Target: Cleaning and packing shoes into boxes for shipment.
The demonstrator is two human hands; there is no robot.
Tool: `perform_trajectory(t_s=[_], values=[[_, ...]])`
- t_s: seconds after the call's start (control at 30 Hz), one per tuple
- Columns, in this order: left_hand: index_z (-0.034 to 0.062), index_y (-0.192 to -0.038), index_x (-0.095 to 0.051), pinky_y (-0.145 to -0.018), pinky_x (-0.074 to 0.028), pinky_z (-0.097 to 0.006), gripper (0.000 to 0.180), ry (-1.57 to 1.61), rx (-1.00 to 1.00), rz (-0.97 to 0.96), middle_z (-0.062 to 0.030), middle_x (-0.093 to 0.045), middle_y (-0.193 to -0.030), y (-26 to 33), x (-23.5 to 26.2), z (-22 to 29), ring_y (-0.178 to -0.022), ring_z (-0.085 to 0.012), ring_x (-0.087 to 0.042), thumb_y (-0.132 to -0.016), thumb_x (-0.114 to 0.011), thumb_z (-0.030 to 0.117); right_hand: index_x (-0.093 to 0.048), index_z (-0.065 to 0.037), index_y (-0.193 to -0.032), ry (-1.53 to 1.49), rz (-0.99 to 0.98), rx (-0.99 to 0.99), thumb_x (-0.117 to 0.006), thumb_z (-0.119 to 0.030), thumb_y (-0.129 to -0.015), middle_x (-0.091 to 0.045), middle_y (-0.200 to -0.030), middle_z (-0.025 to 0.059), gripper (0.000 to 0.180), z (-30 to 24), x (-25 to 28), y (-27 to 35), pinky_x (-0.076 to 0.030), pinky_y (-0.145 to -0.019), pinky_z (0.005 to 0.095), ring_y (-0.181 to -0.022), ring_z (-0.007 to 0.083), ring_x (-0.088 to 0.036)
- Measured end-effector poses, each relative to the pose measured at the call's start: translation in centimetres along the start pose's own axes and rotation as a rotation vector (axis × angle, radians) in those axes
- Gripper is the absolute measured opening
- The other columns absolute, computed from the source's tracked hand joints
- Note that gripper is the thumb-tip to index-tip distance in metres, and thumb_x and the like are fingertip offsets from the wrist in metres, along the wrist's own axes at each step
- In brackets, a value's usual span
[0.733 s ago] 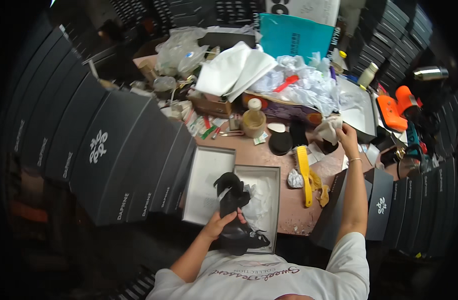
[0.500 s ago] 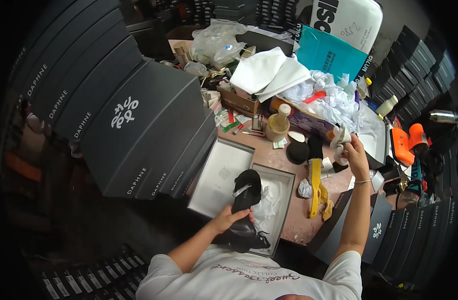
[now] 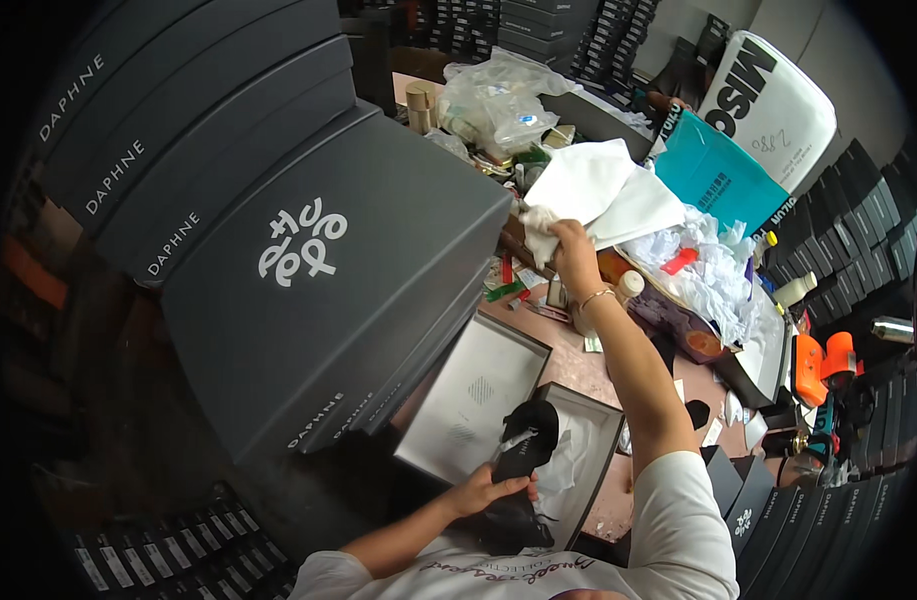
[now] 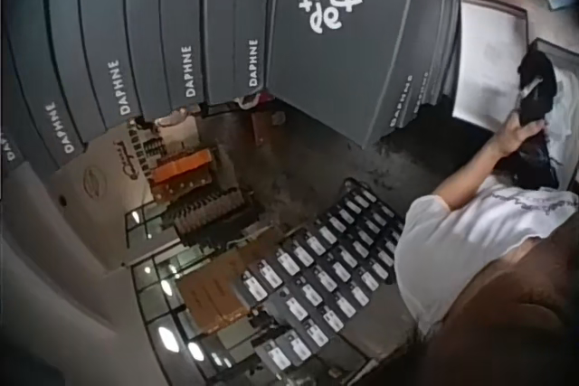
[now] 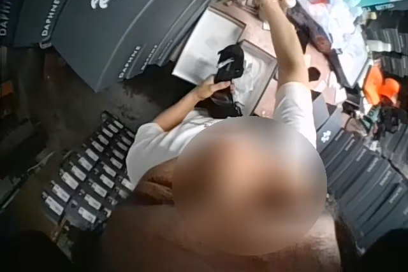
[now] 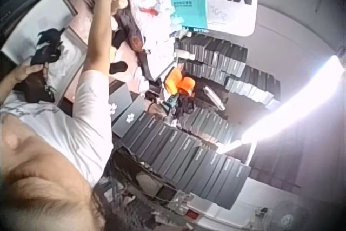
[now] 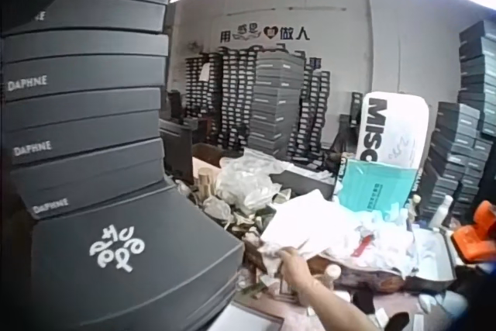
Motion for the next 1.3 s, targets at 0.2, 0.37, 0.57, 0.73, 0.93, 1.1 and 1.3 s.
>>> perform_trajectory(t_s=[0.2,0.37,0.57,0.73,0.93,1.1,1.3], values=[[-0.0007,-0.11,-0.057,-0.09,-0.048,-0.034,0.032,-0.013,-0.016,-0.042,-0.0093,-0.065,-0.094,0.0,0.2,0.1,-0.096,-0.0201,-0.062,-0.093,-0.059,0.026,-0.06,-0.009,-0.086,0.423,-0.227,0.002,-0.05,-0.007,-0.08,-0.062,-0.085,0.0111,0.012,2.4,-4.1,-0.8,-0.049,-0.067,0.0422,-0.083,0.0314,-0.062],[0.0003,-0.111,-0.056,-0.089,-0.048,-0.034,0.034,-0.007,-0.005,-0.076,-0.0088,-0.065,-0.095,-0.2,0.2,0.0,-0.096,-0.0189,-0.062,-0.092,-0.06,0.028,-0.06,-0.007,-0.086,0.585,-0.32,-0.028,-0.051,-0.009,-0.083,-0.061,-0.087,0.0135,0.009,3.0,-5.4,-3.1,-0.053,-0.063,0.041,-0.073,0.0321,-0.066],[0.0002,-0.111,-0.056,-0.089,-0.048,-0.033,0.034,0.014,0.05,-0.083,-0.0088,-0.065,-0.095,-0.2,-0.3,-0.1,-0.096,-0.0184,-0.062,-0.092,-0.06,0.029,-0.058,-0.004,-0.118,0.438,-0.753,-0.119,-0.055,-0.015,-0.084,-0.067,-0.095,0.0196,0.036,9.1,-8.9,-1.8,-0.055,-0.062,0.0367,-0.077,0.029,-0.069],[-0.0001,-0.11,-0.056,-0.089,-0.048,-0.034,0.033,0.054,0.018,-0.057,-0.0089,-0.065,-0.095,0.1,0.1,-0.4,-0.096,-0.0189,-0.062,-0.092,-0.06,0.028,-0.039,0.005,-0.132,-0.134,-0.98,-0.505,-0.064,-0.025,-0.081,-0.066,-0.077,0.0174,0.064,2.9,-6.6,0.6,-0.051,-0.043,0.032,-0.055,0.0194,-0.066],[-0.0006,-0.11,-0.056,-0.089,-0.049,-0.034,0.032,-0.021,0.064,-0.029,-0.01,-0.066,-0.095,0.0,0.4,-0.4,-0.096,-0.0194,-0.063,-0.092,-0.06,0.026,-0.062,0.003,-0.109,0.377,-0.982,-0.291,-0.069,-0.032,-0.076,-0.069,-0.095,0.0178,0.048,3.6,-9.0,-1.4,-0.055,-0.071,0.0373,-0.083,0.0282,-0.069],[-0.0005,-0.11,-0.055,-0.086,-0.051,-0.033,0.032,-0.063,0.121,0.024,-0.0125,-0.067,-0.094,0.1,-0.1,-0.8,-0.092,-0.02,-0.064,-0.092,-0.059,0.026,-0.065,-0.004,-0.103,0.359,-0.564,-0.437,-0.07,-0.033,-0.071,-0.066,-0.101,0.0217,0.044,5.1,-5.3,-0.5,-0.051,-0.083,0.0438,-0.096,0.036,-0.064],[-0.0004,-0.107,-0.054,-0.082,-0.052,-0.036,0.029,-0.089,-0.002,0.077,-0.0143,-0.066,-0.089,-0.2,0.4,0.1,-0.088,-0.0225,-0.065,-0.092,-0.058,0.024,-0.061,-0.003,-0.101,0.156,-0.131,-0.328,-0.062,-0.022,-0.082,-0.065,-0.093,0.0188,0.027,-2.0,12.8,10.5,-0.051,-0.074,0.0414,-0.086,0.0359,-0.064]])
Point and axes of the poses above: each hand's wrist, its own y-axis away from the middle knuckle, its own x-axis out of the back of the hand, z = x × y, the point moved 10 cm from there along -y, towards the middle knuckle
